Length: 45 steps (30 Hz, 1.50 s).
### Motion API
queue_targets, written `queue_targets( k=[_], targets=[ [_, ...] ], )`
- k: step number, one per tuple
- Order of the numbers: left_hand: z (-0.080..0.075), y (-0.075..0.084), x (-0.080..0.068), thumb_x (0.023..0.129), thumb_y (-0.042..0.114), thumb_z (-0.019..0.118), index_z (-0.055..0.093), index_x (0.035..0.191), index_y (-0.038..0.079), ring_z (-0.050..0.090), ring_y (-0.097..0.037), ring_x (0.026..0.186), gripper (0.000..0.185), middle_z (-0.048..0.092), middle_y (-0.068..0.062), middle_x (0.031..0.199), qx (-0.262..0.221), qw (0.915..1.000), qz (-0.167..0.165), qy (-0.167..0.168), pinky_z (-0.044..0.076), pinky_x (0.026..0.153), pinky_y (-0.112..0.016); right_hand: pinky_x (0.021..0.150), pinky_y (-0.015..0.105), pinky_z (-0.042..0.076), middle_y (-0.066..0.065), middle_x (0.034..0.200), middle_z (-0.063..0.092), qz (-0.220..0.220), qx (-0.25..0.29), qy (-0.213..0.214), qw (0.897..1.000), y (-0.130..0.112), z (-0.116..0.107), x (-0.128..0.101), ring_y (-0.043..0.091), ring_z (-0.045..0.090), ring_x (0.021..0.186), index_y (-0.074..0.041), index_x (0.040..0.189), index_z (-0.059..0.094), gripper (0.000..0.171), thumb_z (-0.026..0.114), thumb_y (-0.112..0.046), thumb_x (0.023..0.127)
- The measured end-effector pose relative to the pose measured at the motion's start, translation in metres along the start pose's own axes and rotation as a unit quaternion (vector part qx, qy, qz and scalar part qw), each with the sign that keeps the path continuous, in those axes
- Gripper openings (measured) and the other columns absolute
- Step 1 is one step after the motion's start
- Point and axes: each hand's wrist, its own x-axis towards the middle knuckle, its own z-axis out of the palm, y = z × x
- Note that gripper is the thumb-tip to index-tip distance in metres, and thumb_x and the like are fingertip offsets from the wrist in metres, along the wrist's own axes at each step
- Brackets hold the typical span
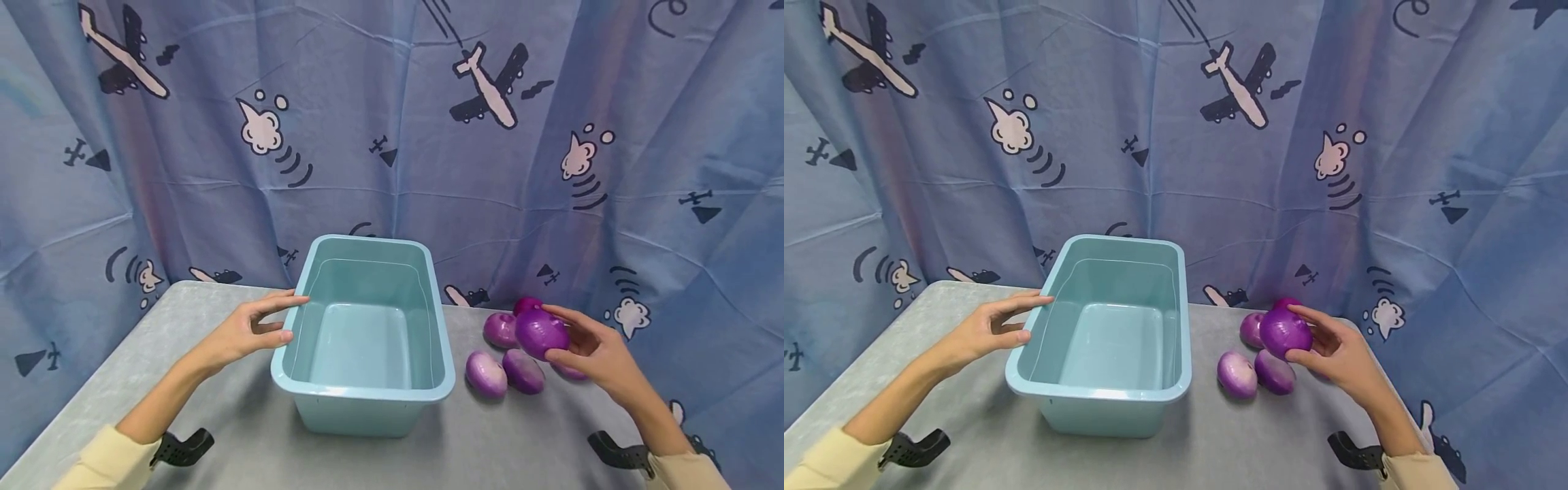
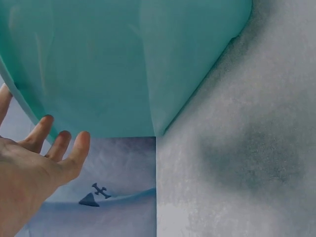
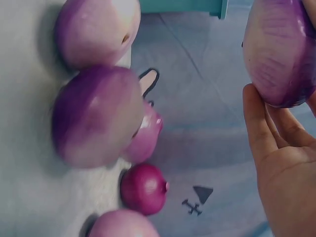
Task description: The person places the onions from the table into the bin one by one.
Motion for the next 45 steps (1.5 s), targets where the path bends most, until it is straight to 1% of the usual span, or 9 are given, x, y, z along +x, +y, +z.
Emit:
queue_targets(
  k=[4,8,15,22,28,33,37,40,45],
  targets=[
    [-0.001,0.000,0.001,0.096,0.012,0.072,0.059,0.145,0.013,0.024,-0.035,0.147,0.051,0.036,-0.014,0.158,0.006,1.0000,-0.006,0.004,0.036,0.108,-0.053,0.085,0.025,0.054,-0.004,0.138,0.057,-0.014,0.018,-0.003,1.000,-0.005,0.007,0.010,0.007,0.061,0.115,-0.003,0.147,0.051,0.066,0.075,0.009,0.088],
    [0.000,-0.001,0.000,0.096,0.012,0.072,0.059,0.145,0.013,0.023,-0.035,0.147,0.051,0.036,-0.014,0.158,0.004,0.9999,-0.010,0.004,0.036,0.108,-0.052,0.086,0.027,0.054,0.002,0.138,0.057,-0.026,0.040,-0.013,0.999,-0.009,0.015,0.018,0.012,0.062,0.116,-0.001,0.147,0.051,0.067,0.075,0.013,0.086],
    [0.001,-0.002,0.000,0.095,0.013,0.073,0.059,0.144,0.013,0.025,-0.037,0.147,0.051,0.034,-0.015,0.159,0.003,0.9998,-0.018,0.008,0.037,0.108,-0.054,0.089,0.025,0.052,0.001,0.140,0.056,-0.045,0.055,-0.031,0.997,-0.018,0.027,0.029,0.012,0.059,0.119,0.000,0.147,0.050,0.067,0.074,0.012,0.086],
    [0.000,0.000,0.001,0.094,0.012,0.074,0.061,0.142,0.012,0.028,-0.037,0.146,0.049,0.034,-0.014,0.159,-0.011,0.9996,-0.023,0.010,0.035,0.109,-0.056,0.091,0.029,0.052,0.005,0.142,0.055,-0.064,0.086,-0.052,0.993,-0.031,0.039,0.042,0.016,0.059,0.121,0.001,0.147,0.050,0.067,0.073,0.014,0.085],
    [-0.001,0.000,0.004,0.096,0.011,0.071,0.058,0.141,0.007,0.026,-0.036,0.147,0.048,0.032,-0.012,0.160,-0.038,0.9987,-0.029,0.015,0.034,0.110,-0.054,0.090,0.032,0.053,0.008,0.144,0.054,-0.053,0.092,-0.064,0.992,-0.048,0.052,0.055,0.019,0.059,0.122,-0.006,0.148,0.051,0.068,0.077,0.006,0.086],
    [-0.004,-0.004,0.011,0.097,0.013,0.070,0.057,0.143,0.009,0.027,-0.039,0.146,0.048,0.032,-0.010,0.160,-0.040,0.9984,-0.034,0.020,0.036,0.106,-0.059,0.091,0.035,0.053,0.011,0.143,0.055,-0.061,0.100,-0.080,0.990,-0.059,0.064,0.070,0.023,0.061,0.120,-0.007,0.147,0.054,0.069,0.080,0.003,0.084],
    [-0.006,-0.007,0.017,0.098,0.017,0.069,0.055,0.145,0.013,0.026,-0.040,0.146,0.050,0.034,-0.008,0.159,-0.042,0.9978,-0.049,0.017,0.035,0.105,-0.063,0.094,0.037,0.051,0.013,0.141,0.056,-0.080,0.130,-0.100,0.983,-0.066,0.078,0.082,0.026,0.061,0.120,-0.004,0.145,0.054,0.069,0.082,0.002,0.083],
    [-0.006,-0.010,0.021,0.098,0.018,0.069,0.053,0.146,0.014,0.024,-0.038,0.147,0.051,0.037,-0.008,0.158,-0.048,0.9973,-0.053,0.016,0.033,0.106,-0.063,0.096,0.038,0.050,0.016,0.139,0.056,-0.098,0.158,-0.120,0.975,-0.071,0.090,0.091,0.030,0.059,0.121,-0.001,0.145,0.053,0.069,0.083,0.001,0.083],
    [-0.004,-0.014,0.027,0.097,0.018,0.069,0.053,0.147,0.014,0.024,-0.035,0.147,0.053,0.041,-0.004,0.155,-0.056,0.9972,-0.044,0.021,0.033,0.107,-0.060,0.097,0.041,0.050,0.018,0.139,0.055,-0.131,0.183,-0.153,0.962,-0.075,0.110,0.102,0.035,0.058,0.119,0.001,0.144,0.054,0.068,0.084,0.001,0.082]
  ],
)
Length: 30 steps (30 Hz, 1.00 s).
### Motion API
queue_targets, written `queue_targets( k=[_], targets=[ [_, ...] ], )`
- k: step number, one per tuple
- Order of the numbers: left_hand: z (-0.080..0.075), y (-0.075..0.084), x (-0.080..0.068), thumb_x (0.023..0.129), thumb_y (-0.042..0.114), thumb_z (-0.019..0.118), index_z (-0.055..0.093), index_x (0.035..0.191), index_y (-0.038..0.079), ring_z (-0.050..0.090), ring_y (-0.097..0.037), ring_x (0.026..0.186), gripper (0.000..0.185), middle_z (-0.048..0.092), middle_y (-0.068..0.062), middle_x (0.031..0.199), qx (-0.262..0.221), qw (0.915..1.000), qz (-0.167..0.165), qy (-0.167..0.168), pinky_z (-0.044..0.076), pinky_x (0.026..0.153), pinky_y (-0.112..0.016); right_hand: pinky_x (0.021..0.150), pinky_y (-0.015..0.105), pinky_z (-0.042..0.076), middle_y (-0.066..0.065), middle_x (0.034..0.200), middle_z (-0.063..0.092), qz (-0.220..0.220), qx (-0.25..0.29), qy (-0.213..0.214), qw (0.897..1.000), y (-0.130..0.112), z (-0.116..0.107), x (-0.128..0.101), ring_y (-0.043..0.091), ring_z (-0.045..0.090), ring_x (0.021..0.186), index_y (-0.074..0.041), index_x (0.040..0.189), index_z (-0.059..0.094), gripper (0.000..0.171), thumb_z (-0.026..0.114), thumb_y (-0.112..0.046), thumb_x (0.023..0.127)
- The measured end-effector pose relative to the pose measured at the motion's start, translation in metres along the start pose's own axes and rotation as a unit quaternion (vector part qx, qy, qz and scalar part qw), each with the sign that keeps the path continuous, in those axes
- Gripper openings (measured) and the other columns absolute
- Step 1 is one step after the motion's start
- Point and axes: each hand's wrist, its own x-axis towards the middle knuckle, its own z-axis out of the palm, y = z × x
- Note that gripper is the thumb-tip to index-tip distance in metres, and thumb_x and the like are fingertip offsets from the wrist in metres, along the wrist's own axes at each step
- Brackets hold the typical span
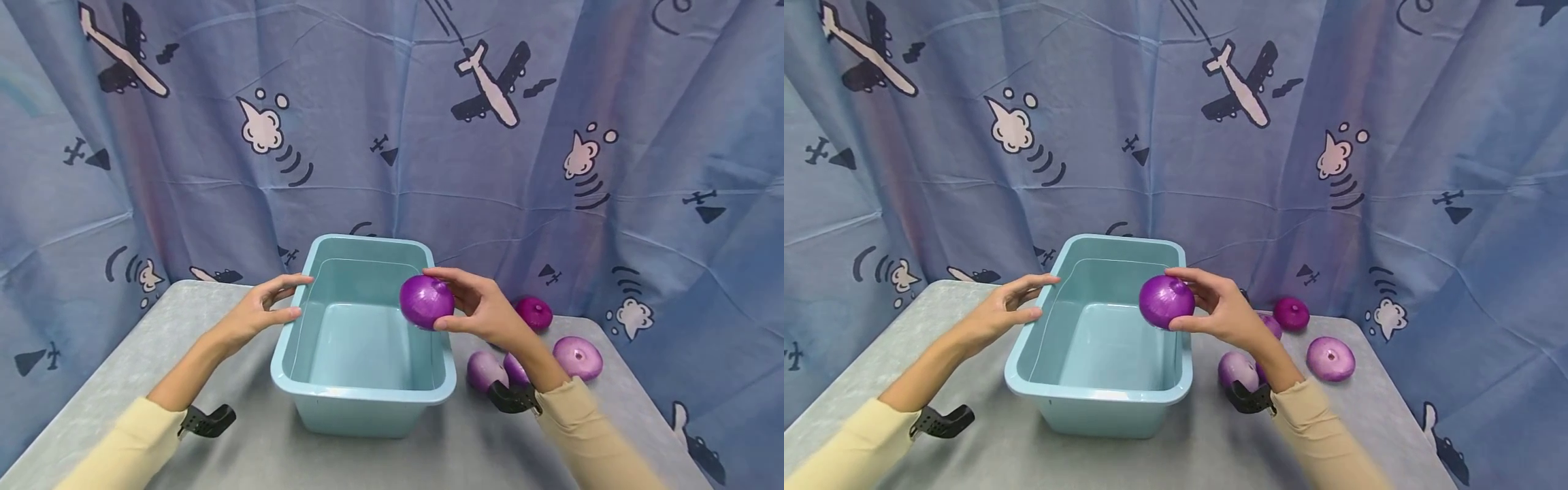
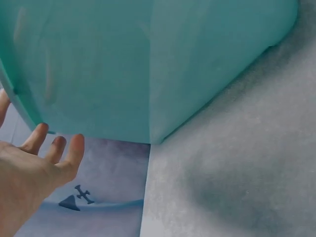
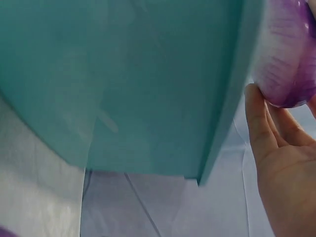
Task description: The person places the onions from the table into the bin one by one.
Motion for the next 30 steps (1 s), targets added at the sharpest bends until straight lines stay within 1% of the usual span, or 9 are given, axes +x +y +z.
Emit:
queue_targets(
  k=[4,8,14,18,21,25,28,30],
  targets=[
    [0.002,-0.002,0.002,0.096,0.017,0.071,0.053,0.147,0.013,0.027,-0.032,0.146,0.053,0.044,-0.005,0.153,-0.001,1.0000,0.006,0.003,0.037,0.105,-0.057,0.095,0.042,0.051,0.018,0.139,0.055,-0.012,0.006,-0.021,1.000,0.003,0.009,0.007,0.036,0.059,0.118,0.002,0.143,0.054,0.069,0.085,0.000,0.082],
    [0.004,-0.004,0.001,0.096,0.018,0.071,0.054,0.146,0.013,0.030,-0.028,0.145,0.053,0.047,-0.005,0.151,0.003,1.0000,0.006,0.006,0.039,0.104,-0.055,0.094,0.043,0.052,0.018,0.137,0.056,-0.011,0.006,-0.026,1.000,0.006,0.013,0.008,0.035,0.059,0.117,0.003,0.143,0.054,0.069,0.085,-0.002,0.082],
    [0.004,-0.006,-0.001,0.097,0.020,0.070,0.055,0.146,0.015,0.030,-0.029,0.145,0.052,0.045,-0.005,0.153,0.012,0.9999,0.003,0.011,0.037,0.105,-0.056,0.093,0.043,0.052,0.017,0.139,0.055,-0.004,0.003,-0.026,1.000,0.008,0.014,0.007,0.035,0.060,0.116,0.001,0.144,0.053,0.069,0.085,-0.005,0.083],
    [0.003,-0.006,-0.001,0.097,0.020,0.070,0.055,0.147,0.015,0.028,-0.031,0.146,0.052,0.043,-0.006,0.154,0.016,0.9998,0.002,0.014,0.035,0.106,-0.058,0.098,0.044,0.049,0.019,0.143,0.053,-0.011,0.009,-0.028,1.000,0.006,0.010,0.006,0.036,0.057,0.123,0.003,0.144,0.052,0.069,0.084,0.000,0.083],
    [0.003,-0.006,-0.001,0.097,0.020,0.070,0.055,0.147,0.016,0.027,-0.031,0.146,0.052,0.042,-0.005,0.155,0.020,0.9997,0.003,0.016,0.034,0.106,-0.059,0.101,0.046,0.046,0.020,0.143,0.053,-0.018,0.014,-0.020,1.000,0.002,0.004,0.002,0.039,0.054,0.127,0.005,0.143,0.052,0.066,0.081,0.005,0.084],
    [0.002,-0.005,0.001,0.097,0.020,0.070,0.055,0.147,0.016,0.029,-0.030,0.145,0.052,0.043,-0.005,0.154,0.020,0.9997,0.005,0.015,0.037,0.105,-0.057,0.098,0.049,0.047,0.025,0.137,0.056,-0.019,0.002,0.008,1.000,-0.002,-0.007,-0.006,0.044,0.057,0.122,0.007,0.137,0.055,0.058,0.079,0.009,0.084],
    [0.003,-0.004,0.001,0.097,0.019,0.070,0.055,0.147,0.015,0.032,-0.029,0.144,0.052,0.044,-0.006,0.153,0.020,0.9997,0.006,0.014,0.040,0.104,-0.055,0.095,0.047,0.050,0.029,0.132,0.058,-0.005,-0.017,0.031,0.999,-0.002,-0.017,-0.016,0.041,0.061,0.118,0.006,0.133,0.059,0.051,0.076,0.011,0.086],
    [0.003,-0.003,0.001,0.098,0.019,0.070,0.055,0.147,0.015,0.033,-0.029,0.143,0.052,0.045,-0.006,0.153,0.019,0.9997,0.006,0.014,0.042,0.103,-0.052,0.093,0.044,0.051,0.029,0.130,0.059,0.009,-0.026,0.044,0.999,-0.002,-0.022,-0.024,0.036,0.063,0.116,0.005,0.131,0.060,0.048,0.075,0.011,0.086]
  ],
)
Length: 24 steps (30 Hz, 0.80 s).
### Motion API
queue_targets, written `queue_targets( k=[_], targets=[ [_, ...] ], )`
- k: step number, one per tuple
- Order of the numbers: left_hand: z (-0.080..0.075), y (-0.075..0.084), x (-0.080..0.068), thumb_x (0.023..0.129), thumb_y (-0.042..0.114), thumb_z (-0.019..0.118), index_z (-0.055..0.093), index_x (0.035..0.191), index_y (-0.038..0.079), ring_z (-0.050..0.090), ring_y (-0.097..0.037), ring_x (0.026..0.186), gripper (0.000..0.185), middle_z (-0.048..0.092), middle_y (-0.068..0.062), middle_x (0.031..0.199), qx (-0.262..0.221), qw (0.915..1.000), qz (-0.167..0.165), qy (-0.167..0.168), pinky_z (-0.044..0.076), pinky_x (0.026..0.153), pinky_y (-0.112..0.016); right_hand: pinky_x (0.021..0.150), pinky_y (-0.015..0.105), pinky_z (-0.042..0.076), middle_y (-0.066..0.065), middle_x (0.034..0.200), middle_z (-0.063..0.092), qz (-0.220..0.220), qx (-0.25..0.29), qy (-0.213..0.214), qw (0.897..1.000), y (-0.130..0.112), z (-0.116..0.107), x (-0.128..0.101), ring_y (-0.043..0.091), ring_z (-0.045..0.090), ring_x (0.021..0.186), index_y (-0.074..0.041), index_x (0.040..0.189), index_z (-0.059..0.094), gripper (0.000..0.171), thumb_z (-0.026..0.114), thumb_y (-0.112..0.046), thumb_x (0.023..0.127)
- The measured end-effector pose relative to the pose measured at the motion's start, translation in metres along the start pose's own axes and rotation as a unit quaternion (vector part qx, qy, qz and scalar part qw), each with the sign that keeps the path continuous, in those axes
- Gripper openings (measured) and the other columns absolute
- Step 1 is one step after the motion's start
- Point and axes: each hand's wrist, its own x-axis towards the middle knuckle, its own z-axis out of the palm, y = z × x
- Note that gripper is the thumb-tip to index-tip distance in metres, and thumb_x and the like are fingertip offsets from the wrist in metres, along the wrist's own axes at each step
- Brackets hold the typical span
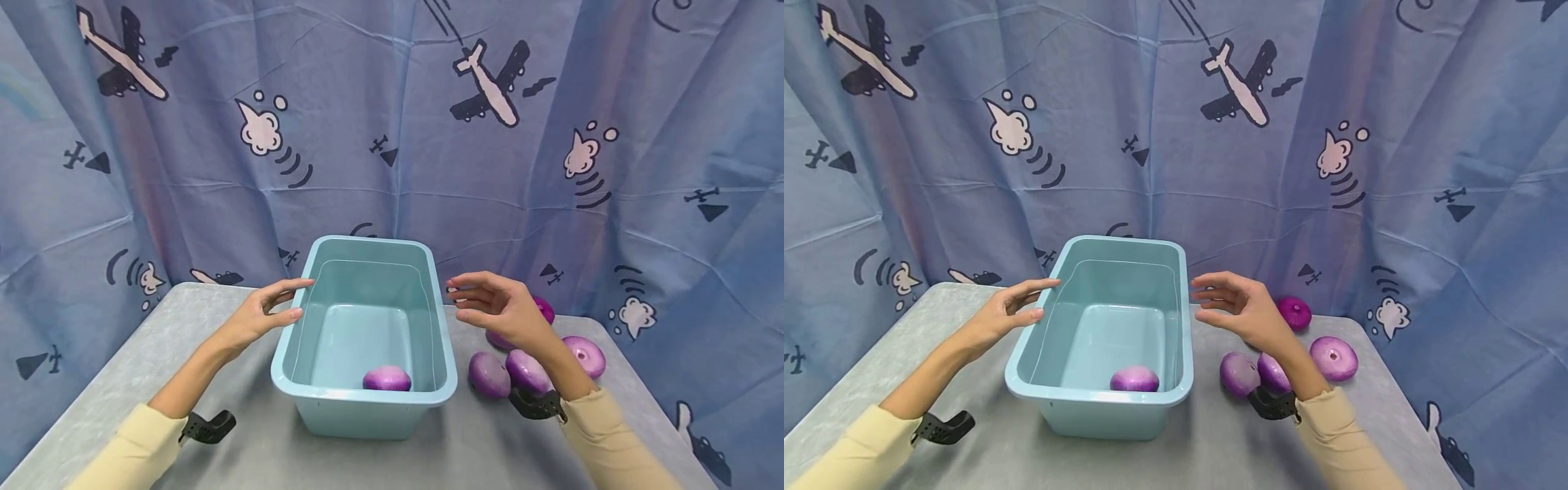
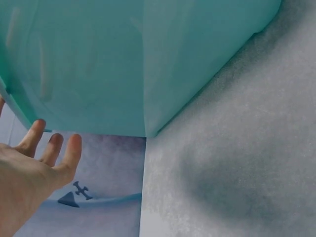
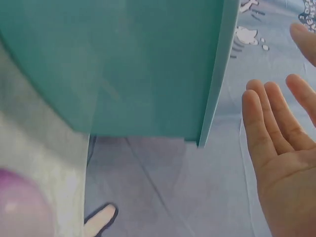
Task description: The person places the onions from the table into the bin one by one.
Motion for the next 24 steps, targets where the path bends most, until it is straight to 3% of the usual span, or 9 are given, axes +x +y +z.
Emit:
queue_targets(
  k=[8,13,24],
  targets=[
    [-0.001,0.000,0.000,0.099,0.016,0.068,0.054,0.147,0.013,0.036,-0.031,0.141,0.051,0.048,-0.006,0.151,-0.008,0.9999,0.012,-0.007,0.045,0.101,-0.037,0.089,0.039,0.053,0.024,0.126,0.063,0.029,-0.025,0.030,0.999,0.006,-0.021,-0.028,0.036,0.065,0.112,0.005,0.129,0.062,0.044,0.075,0.010,0.087],
    [0.000,0.001,-0.001,0.099,0.016,0.067,0.053,0.148,0.014,0.037,-0.031,0.141,0.051,0.047,-0.006,0.151,-0.010,0.9998,0.011,-0.011,0.046,0.100,-0.035,0.087,0.037,0.055,0.018,0.126,0.065,0.057,-0.034,0.043,0.997,0.010,-0.032,-0.043,0.032,0.065,0.113,0.004,0.130,0.062,0.042,0.074,0.007,0.090],
    [0.000,-0.001,-0.001,0.100,0.018,0.066,0.051,0.150,0.015,0.035,-0.031,0.142,0.052,0.045,-0.006,0.153,0.000,0.9999,0.008,-0.013,0.041,0.104,-0.036,0.089,0.032,0.053,0.017,0.122,0.066,0.036,-0.055,0.043,0.997,0.014,-0.049,-0.068,0.027,0.067,0.110,0.012,0.129,0.058,0.040,0.067,0.016,0.090]
  ],
)
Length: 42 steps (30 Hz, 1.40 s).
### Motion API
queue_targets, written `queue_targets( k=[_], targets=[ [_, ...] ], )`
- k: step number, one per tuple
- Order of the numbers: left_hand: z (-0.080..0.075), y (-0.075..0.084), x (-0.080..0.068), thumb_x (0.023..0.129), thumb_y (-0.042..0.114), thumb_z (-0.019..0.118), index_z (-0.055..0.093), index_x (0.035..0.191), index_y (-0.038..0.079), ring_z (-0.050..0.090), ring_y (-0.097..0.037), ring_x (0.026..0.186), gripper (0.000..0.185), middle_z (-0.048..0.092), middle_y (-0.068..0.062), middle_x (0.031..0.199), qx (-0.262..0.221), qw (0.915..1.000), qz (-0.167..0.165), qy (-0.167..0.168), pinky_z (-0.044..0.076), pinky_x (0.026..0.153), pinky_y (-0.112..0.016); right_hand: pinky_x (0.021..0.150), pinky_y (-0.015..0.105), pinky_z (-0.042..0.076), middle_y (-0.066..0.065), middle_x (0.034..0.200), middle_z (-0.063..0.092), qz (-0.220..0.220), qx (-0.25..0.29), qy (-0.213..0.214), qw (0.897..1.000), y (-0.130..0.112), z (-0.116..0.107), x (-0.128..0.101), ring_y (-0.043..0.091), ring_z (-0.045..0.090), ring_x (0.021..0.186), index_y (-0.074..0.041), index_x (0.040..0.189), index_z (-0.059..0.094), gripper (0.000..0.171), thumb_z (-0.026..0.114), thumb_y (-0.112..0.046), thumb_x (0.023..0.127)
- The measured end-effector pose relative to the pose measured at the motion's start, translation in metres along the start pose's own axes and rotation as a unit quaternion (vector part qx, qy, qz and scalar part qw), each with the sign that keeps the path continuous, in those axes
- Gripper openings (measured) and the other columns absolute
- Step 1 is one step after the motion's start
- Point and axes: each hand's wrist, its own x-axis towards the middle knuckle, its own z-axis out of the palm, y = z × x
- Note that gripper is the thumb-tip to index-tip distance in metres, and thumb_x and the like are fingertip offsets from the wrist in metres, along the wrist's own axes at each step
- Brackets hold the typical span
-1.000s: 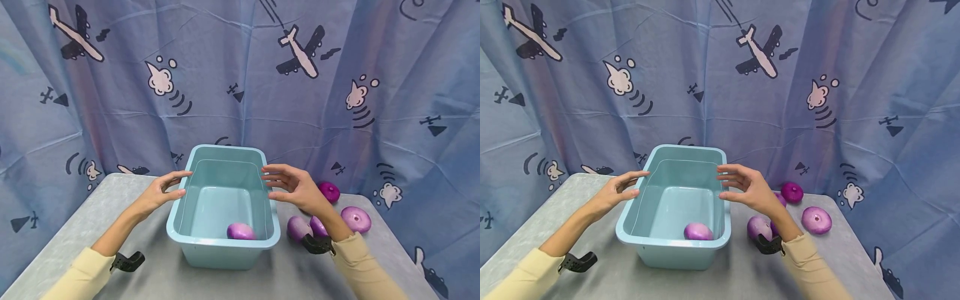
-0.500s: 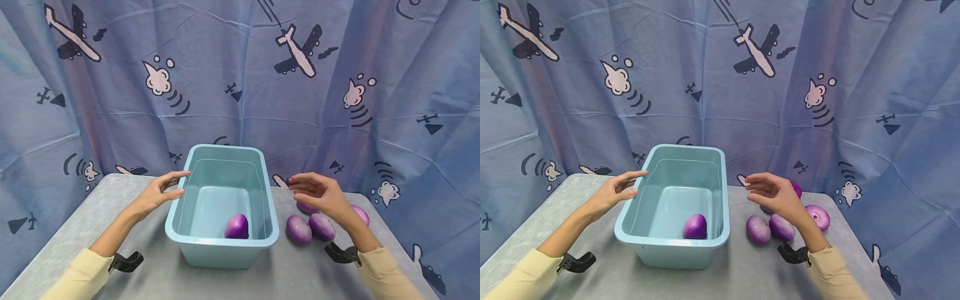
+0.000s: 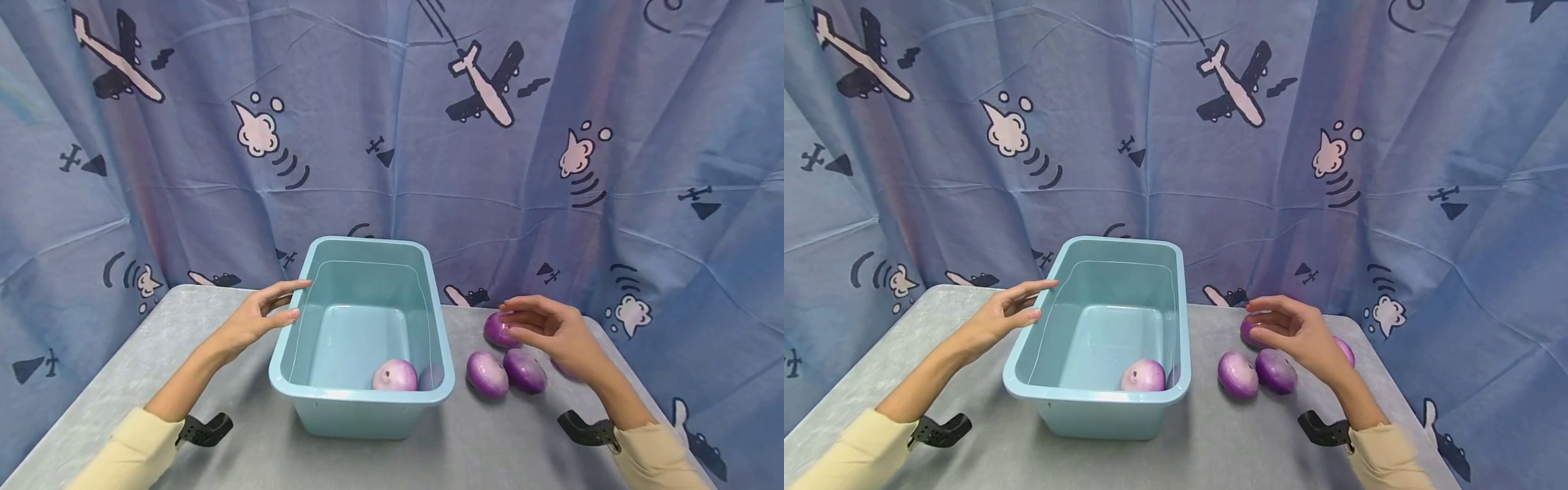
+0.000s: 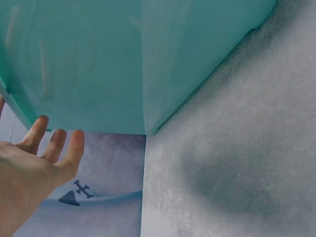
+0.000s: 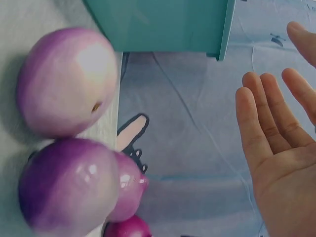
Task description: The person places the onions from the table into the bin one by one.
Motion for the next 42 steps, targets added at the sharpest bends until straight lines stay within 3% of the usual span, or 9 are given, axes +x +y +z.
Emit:
queue_targets(
  k=[4,9,14,18,24,30,35,42],
  targets=[
    [-0.001,-0.001,0.000,0.101,0.018,0.065,0.051,0.150,0.015,0.036,-0.031,0.141,0.051,0.046,-0.005,0.153,0.001,1.0000,0.002,0.000,0.041,0.105,-0.035,0.089,0.030,0.053,0.018,0.122,0.066,0.017,-0.033,0.010,0.999,0.005,-0.007,-0.008,0.026,0.068,0.108,0.008,0.127,0.060,0.040,0.071,0.013,0.089],
    [-0.001,-0.001,0.000,0.100,0.018,0.065,0.051,0.150,0.016,0.039,-0.029,0.140,0.051,0.046,-0.005,0.152,0.003,1.0000,-0.002,0.001,0.040,0.106,-0.040,0.088,0.027,0.053,0.010,0.123,0.068,0.066,-0.065,0.023,0.995,0.007,-0.014,-0.019,0.024,0.067,0.110,0.004,0.131,0.061,0.040,0.072,0.003,0.093],
    [-0.001,-0.001,0.000,0.100,0.019,0.065,0.051,0.150,0.017,0.039,-0.029,0.140,0.051,0.046,-0.005,0.153,0.000,1.0000,-0.009,0.002,0.039,0.106,-0.044,0.086,0.028,0.054,0.013,0.125,0.066,0.061,-0.072,0.026,0.995,0.008,-0.021,-0.029,0.023,0.066,0.112,0.006,0.132,0.060,0.039,0.070,0.005,0.094],
    [0.000,-0.001,0.001,0.101,0.020,0.065,0.050,0.151,0.018,0.038,-0.031,0.140,0.052,0.044,-0.006,0.154,-0.001,0.9999,-0.010,0.000,0.038,0.107,-0.049,0.084,0.027,0.055,0.005,0.126,0.066,0.073,-0.087,0.034,0.993,0.015,-0.033,-0.042,0.016,0.067,0.110,0.005,0.134,0.058,0.040,0.068,0.004,0.095],
    [0.001,-0.001,0.001,0.101,0.021,0.064,0.050,0.151,0.019,0.035,-0.031,0.142,0.052,0.041,-0.007,0.155,-0.003,1.0000,-0.008,-0.002,0.034,0.108,-0.056,0.081,0.023,0.055,-0.005,0.125,0.066,0.123,-0.129,0.074,0.981,0.029,-0.059,-0.066,0.012,0.068,0.107,0.000,0.138,0.057,0.042,0.068,-0.003,0.098],
    [0.000,-0.002,-0.001,0.101,0.021,0.064,0.050,0.151,0.020,0.032,-0.031,0.144,0.052,0.039,-0.007,0.157,-0.005,0.9999,-0.013,-0.001,0.032,0.109,-0.057,0.080,0.016,0.051,-0.005,0.123,0.068,0.170,-0.161,0.119,0.965,0.039,-0.080,-0.082,0.002,0.066,0.103,-0.001,0.136,0.060,0.042,0.072,-0.010,0.097],
    [-0.001,-0.002,-0.001,0.101,0.020,0.064,0.050,0.151,0.018,0.028,-0.029,0.146,0.052,0.040,-0.006,0.157,-0.010,0.9999,-0.010,-0.001,0.028,0.112,-0.056,0.079,0.013,0.049,-0.007,0.121,0.068,0.179,-0.180,0.121,0.960,0.046,-0.089,-0.089,-0.003,0.064,0.102,0.001,0.136,0.059,0.043,0.072,-0.014,0.097],
    [-0.001,-0.002,0.000,0.101,0.021,0.064,0.050,0.151,0.019,0.038,-0.030,0.141,0.052,0.043,-0.007,0.154,-0.004,0.9999,-0.012,-0.001,0.034,0.108,-0.055,0.077,0.012,0.049,-0.016,0.117,0.067,0.176,-0.161,0.152,0.959,0.056,-0.096,-0.097,-0.004,0.065,0.099,0.002,0.136,0.057,0.044,0.073,-0.009,0.096]
  ],
)
